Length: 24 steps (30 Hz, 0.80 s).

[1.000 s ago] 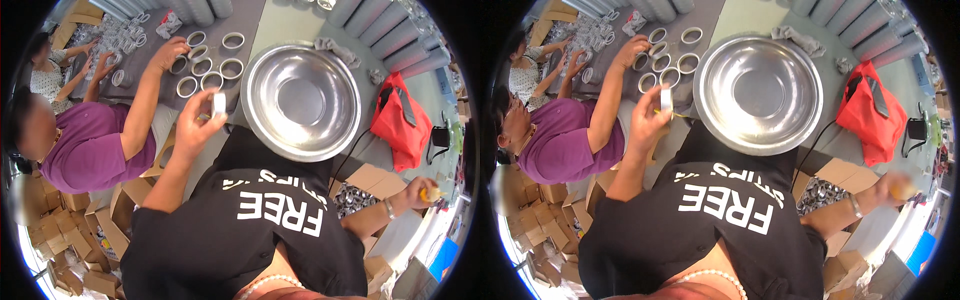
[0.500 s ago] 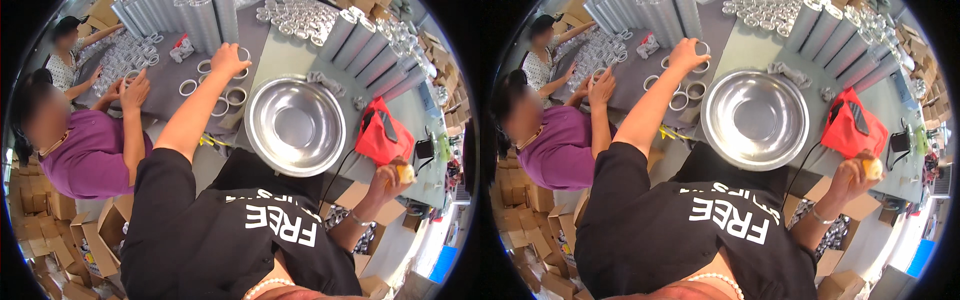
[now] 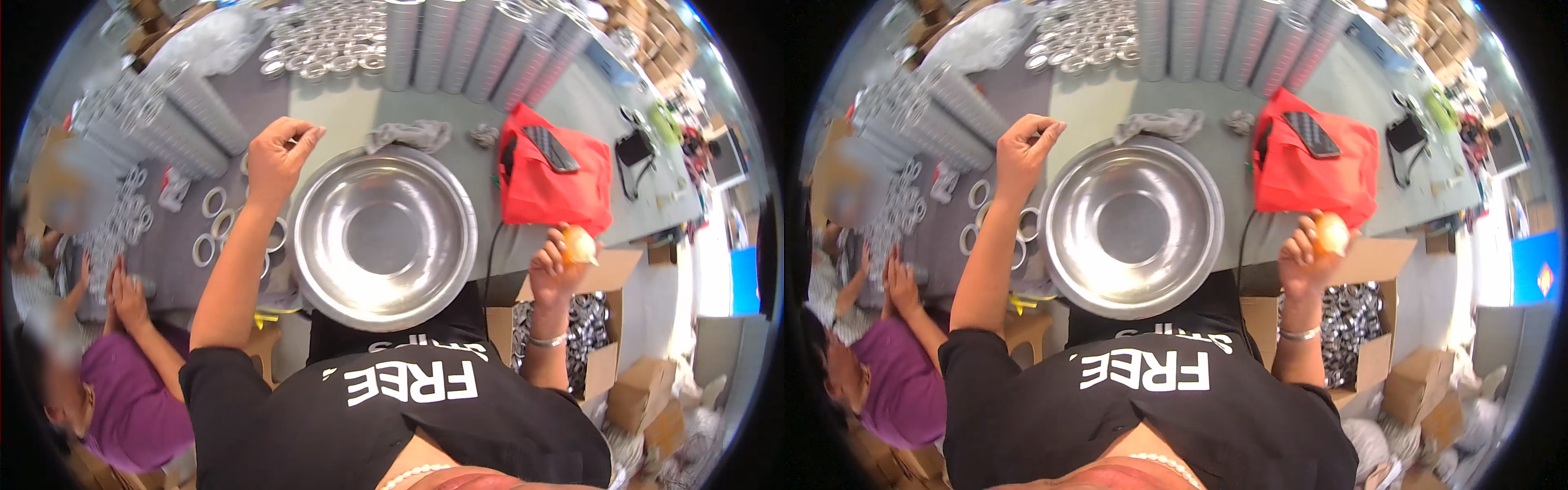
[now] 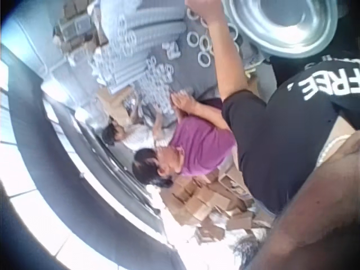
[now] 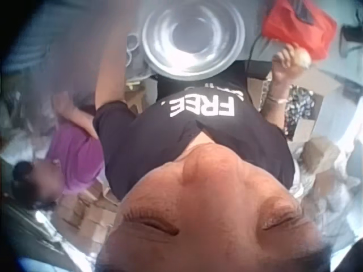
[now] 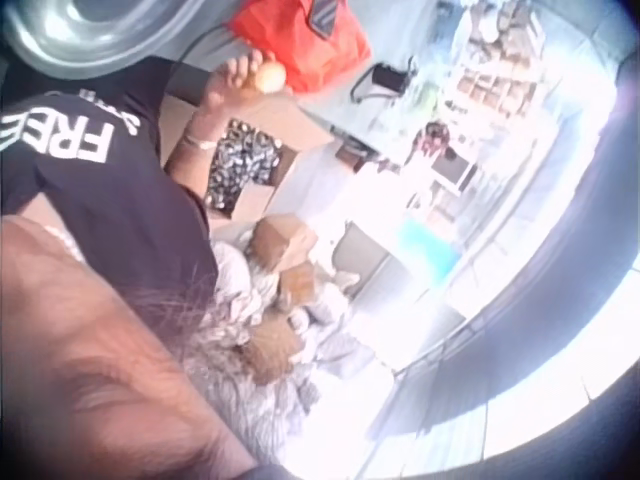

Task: The person applies glue to metal rings and places them into a tray. They then use a rubber mallet to tap metal cylinders, likely to secure internal components, before stacking them. The person also wipes a glue bottle with a cloth during the process.

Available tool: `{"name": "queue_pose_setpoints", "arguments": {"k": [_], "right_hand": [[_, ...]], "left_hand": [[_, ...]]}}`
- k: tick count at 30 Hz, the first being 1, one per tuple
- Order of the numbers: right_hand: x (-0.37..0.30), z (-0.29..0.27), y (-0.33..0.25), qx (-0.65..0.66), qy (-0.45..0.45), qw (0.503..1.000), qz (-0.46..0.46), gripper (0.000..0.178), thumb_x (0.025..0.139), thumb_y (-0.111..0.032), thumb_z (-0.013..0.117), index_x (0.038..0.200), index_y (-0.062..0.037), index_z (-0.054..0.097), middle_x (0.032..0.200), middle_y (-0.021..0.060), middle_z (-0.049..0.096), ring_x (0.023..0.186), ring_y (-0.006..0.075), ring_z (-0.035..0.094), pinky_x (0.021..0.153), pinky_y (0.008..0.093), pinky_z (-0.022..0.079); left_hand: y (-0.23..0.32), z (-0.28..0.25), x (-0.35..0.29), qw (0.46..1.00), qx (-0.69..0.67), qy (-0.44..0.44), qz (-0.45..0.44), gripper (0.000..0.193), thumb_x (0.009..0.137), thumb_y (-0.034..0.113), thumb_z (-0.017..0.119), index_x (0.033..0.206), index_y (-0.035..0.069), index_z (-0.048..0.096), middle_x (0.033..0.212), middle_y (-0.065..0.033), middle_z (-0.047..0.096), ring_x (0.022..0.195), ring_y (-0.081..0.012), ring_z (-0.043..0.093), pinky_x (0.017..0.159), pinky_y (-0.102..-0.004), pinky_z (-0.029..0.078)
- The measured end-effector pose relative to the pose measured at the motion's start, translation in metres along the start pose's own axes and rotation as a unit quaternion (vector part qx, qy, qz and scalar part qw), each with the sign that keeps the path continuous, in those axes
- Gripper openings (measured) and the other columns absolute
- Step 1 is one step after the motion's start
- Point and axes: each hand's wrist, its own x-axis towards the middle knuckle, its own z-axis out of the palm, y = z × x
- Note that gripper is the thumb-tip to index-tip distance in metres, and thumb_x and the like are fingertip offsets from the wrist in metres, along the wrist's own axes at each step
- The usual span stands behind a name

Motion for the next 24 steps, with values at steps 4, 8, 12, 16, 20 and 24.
{"name": "queue_pose_setpoints", "arguments": {"k": [4, 8, 12, 16, 20, 24], "right_hand": [[0.015, 0.004, 0.02, 0.01, 0.051, 0.998, -0.034, 0.07, 0.092, -0.062, 0.061, 0.124, -0.0002, 0.057, 0.09, 0.0069, 0.053, 0.054, 0.0105, 0.046, 0.051, 0.0233, 0.04], [0.019, -0.006, 0.026, 0.028, 0.04, 0.998, -0.049, 0.066, 0.092, -0.048, 0.069, 0.134, -0.001, 0.051, 0.12, 0.0148, 0.059, 0.07, 0.0117, 0.053, 0.064, 0.0235, 0.047], [0.008, -0.004, 0.037, -0.016, 0.073, 0.996, -0.057, 0.06, 0.094, -0.04, 0.069, 0.137, -0.0045, 0.047, 0.12, 0.0141, 0.054, 0.083, 0.0152, 0.055, 0.072, 0.0264, 0.049], [0.005, -0.003, 0.041, -0.001, 0.045, 0.999, -0.011, 0.064, 0.092, -0.043, 0.071, 0.135, -0.0026, 0.044, 0.109, 0.0094, 0.05, 0.084, 0.0161, 0.055, 0.073, 0.0286, 0.049], [0.003, -0.01, 0.036, -0.042, 0.03, 0.997, -0.052, 0.063, 0.089, -0.039, 0.073, 0.133, -0.0024, 0.046, 0.109, 0.0093, 0.054, 0.086, 0.0175, 0.058, 0.075, 0.0309, 0.051], [0.008, 0.021, 0.031, -0.231, 0.006, 0.969, -0.089, 0.057, 0.087, -0.026, 0.077, 0.13, -0.0028, 0.047, 0.107, 0.0091, 0.055, 0.089, 0.0199, 0.062, 0.079, 0.0339, 0.053]], "left_hand": [[0.068, 0.083, 0.035, 0.985, -0.08, -0.124, 0.091, 0.017, 0.082, 0.009, 0.075, 0.099, 0.006, 0.075, 0.092, -0.0079, 0.069, 0.078, -0.019, 0.065, 0.069, -0.0285, 0.053], [0.059, 0.191, 0.079, 0.938, 0.094, -0.269, 0.199, 0.023, 0.083, 0.011, 0.07, 0.105, 0.007, 0.072, 0.102, -0.0123, 0.069, 0.095, -0.0315, 0.066, 0.083, -0.0399, 0.054], [0.046, 0.283, 0.089, 0.925, 0.204, -0.24, 0.212, 0.02, 0.083, 0.013, 0.067, 0.101, 0.006, 0.072, 0.104, -0.0141, 0.068, 0.105, -0.0344, 0.063, 0.09, -0.0445, 0.051], [0.029, 0.315, 0.102, 0.924, 0.236, -0.256, 0.16, 0.024, 0.083, 0.012, 0.068, 0.106, 0.006, 0.07, 0.102, -0.0134, 0.07, 0.098, -0.0361, 0.066, 0.085, -0.0435, 0.053], [0.075, 0.27, 0.1, 0.941, -0.051, -0.332, -0.04, 0.026, 0.089, 0.012, 0.067, 0.111, 0.0, 0.067, 0.095, -0.0102, 0.072, 0.086, -0.0246, 0.069, 0.078, -0.035, 0.055], [0.115, 0.176, 0.028, 0.884, -0.318, -0.303, -0.162, 0.025, 0.094, 0.017, 0.066, 0.111, -0.001, 0.065, 0.094, -0.0066, 0.069, 0.084, -0.0141, 0.067, 0.074, -0.0296, 0.056]]}}
